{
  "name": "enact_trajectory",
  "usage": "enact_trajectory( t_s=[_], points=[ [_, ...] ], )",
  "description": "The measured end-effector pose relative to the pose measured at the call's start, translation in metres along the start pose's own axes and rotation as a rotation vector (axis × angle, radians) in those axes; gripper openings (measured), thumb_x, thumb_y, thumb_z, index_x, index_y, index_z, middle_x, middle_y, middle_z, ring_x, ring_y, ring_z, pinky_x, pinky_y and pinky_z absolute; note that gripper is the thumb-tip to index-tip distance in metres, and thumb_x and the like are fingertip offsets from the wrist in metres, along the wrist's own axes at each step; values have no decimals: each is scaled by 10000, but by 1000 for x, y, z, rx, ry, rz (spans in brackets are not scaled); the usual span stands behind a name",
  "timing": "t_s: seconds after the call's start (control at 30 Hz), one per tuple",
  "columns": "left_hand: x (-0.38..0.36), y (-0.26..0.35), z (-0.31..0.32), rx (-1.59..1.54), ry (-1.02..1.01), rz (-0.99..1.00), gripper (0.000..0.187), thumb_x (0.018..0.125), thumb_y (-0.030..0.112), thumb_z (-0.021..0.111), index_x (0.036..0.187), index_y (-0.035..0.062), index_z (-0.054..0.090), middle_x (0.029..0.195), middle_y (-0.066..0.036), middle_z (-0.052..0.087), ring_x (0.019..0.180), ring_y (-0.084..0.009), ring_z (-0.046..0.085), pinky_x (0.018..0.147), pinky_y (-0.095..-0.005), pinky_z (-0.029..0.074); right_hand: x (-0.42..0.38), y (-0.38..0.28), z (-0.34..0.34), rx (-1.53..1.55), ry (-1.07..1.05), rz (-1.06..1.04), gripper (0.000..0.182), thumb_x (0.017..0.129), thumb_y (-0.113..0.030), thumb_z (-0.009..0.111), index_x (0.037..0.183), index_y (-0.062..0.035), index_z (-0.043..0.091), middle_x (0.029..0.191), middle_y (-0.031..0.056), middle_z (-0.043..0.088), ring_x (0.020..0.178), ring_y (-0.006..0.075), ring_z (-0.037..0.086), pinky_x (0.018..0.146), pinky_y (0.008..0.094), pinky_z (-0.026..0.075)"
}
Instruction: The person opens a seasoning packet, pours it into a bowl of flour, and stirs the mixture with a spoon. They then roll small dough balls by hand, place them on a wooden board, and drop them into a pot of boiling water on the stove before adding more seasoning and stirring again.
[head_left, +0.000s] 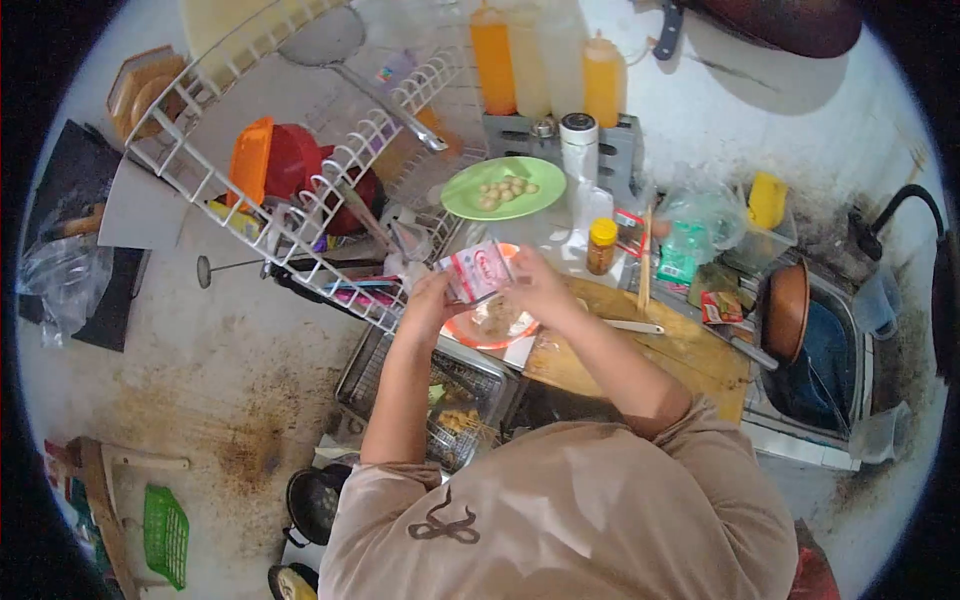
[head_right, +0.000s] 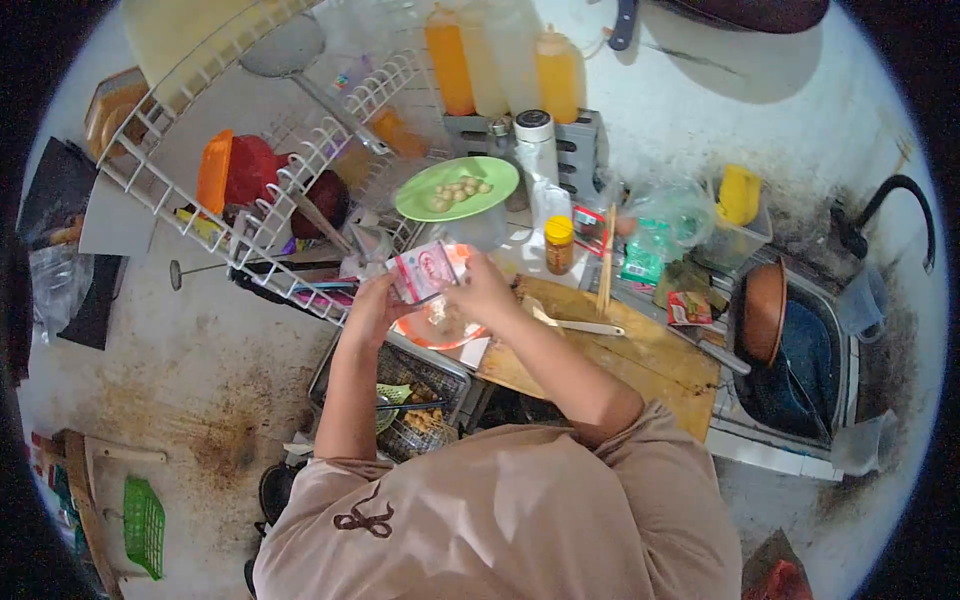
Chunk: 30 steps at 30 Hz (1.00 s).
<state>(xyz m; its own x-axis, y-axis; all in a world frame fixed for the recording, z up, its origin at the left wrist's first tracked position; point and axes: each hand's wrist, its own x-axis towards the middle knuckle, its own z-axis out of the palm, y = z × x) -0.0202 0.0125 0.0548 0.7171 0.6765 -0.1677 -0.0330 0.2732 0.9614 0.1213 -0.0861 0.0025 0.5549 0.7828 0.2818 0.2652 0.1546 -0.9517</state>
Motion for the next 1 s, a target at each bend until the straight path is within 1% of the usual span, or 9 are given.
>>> enact_trajectory(
  t_s=[0.07, 0.1, 0.2, 0.3, 0.37, 0.47, 0.57, 0.77, 1.0],
  points=[
    [5, 2, -1, 18, -32, 40, 270, 882, 213, 397, 987, 0, 526, 934, -109, 589, 846, -197, 581, 715, -362, 493, 4, -15, -12, 368, -271, 404, 441, 735, -209, 655, 1083, -37, 447, 929, 88, 516, 816, 181, 526, 703, 329, 454],
    [4, 7, 2, -8, -73, 50, 270, 883, 223, 402, 979, 7, 533, 922, -98, 594, 828, -183, 584, 717, -344, 489, 1, -27, -13, 656, -276, 535, 332, 785, -157, 604, 1063, -45, 462, 902, 47, 510, 743, 122, 530, 651, 289, 474],
    [12, 0, -2, 81, -58, 63, 238, 872, 235, 455, 914, 34, 576, 882, -65, 601, 753, -134, 571, 677, -284, 466, 5, -22, -9, 780, -216, 538, 435, 818, -106, 557, 1221, -78, 396, 932, 35, 561, 743, 115, 559, 650, 255, 493],
    [24, -17, -15, 319, -9, 122, 163, 837, 181, 526, 831, 36, 600, 840, -43, 590, 698, -115, 543, 653, -269, 444, 7, -12, -4, 577, -64, 426, 150, 794, -70, 577, 929, -8, 560, 859, 43, 549, 665, 113, 557, 545, 241, 510],
    [31, -33, -21, 385, 20, 215, 126, 798, 147, 592, 750, 35, 623, 776, -16, 577, 636, -105, 514, 627, -242, 418, 4, -11, -2, 525, 35, 366, 143, 792, -47, 568, 925, 5, 573, 831, 45, 564, 670, 118, 569, 526, 228, 518],
    [42, -52, -33, 650, 96, 389, 101, 737, 108, 656, 688, 21, 636, 780, -14, 549, 690, -119, 506, 641, -242, 401, 1, -5, 2, 417, 64, 325, 167, 791, -25, 559, 950, 25, 572, 808, 54, 579, 681, 127, 581, 528, 224, 528],
    [45, -62, -29, 650, 186, 574, 110, 692, 105, 693, 663, 13, 641, 830, -38, 529, 787, -138, 501, 684, -261, 403, -3, 0, 3, 287, 44, 290, 224, 803, -29, 545, 1016, 39, 544, 864, 75, 593, 722, 130, 588, 575, 233, 531],
    [33, -39, -13, 603, 190, 489, 147, 601, 39, 720, 554, 15, 583, 857, -60, 609, 835, -164, 503, 700, -285, 433, -3, 8, -1, 189, 82, 260, 215, 808, -6, 525, 1010, 66, 541, 886, 103, 599, 735, 149, 596, 611, 247, 534],
    [49, -50, -23, 414, -19, 443, 98, 624, 49, 717, 661, 5, 637, 847, -65, 559, 806, -145, 522, 712, -258, 419, -6, -9, -2, 150, 156, 328, 188, 806, 26, 494, 972, 102, 538, 876, 126, 589, 753, 168, 595, 648, 251, 532]
  ],
)
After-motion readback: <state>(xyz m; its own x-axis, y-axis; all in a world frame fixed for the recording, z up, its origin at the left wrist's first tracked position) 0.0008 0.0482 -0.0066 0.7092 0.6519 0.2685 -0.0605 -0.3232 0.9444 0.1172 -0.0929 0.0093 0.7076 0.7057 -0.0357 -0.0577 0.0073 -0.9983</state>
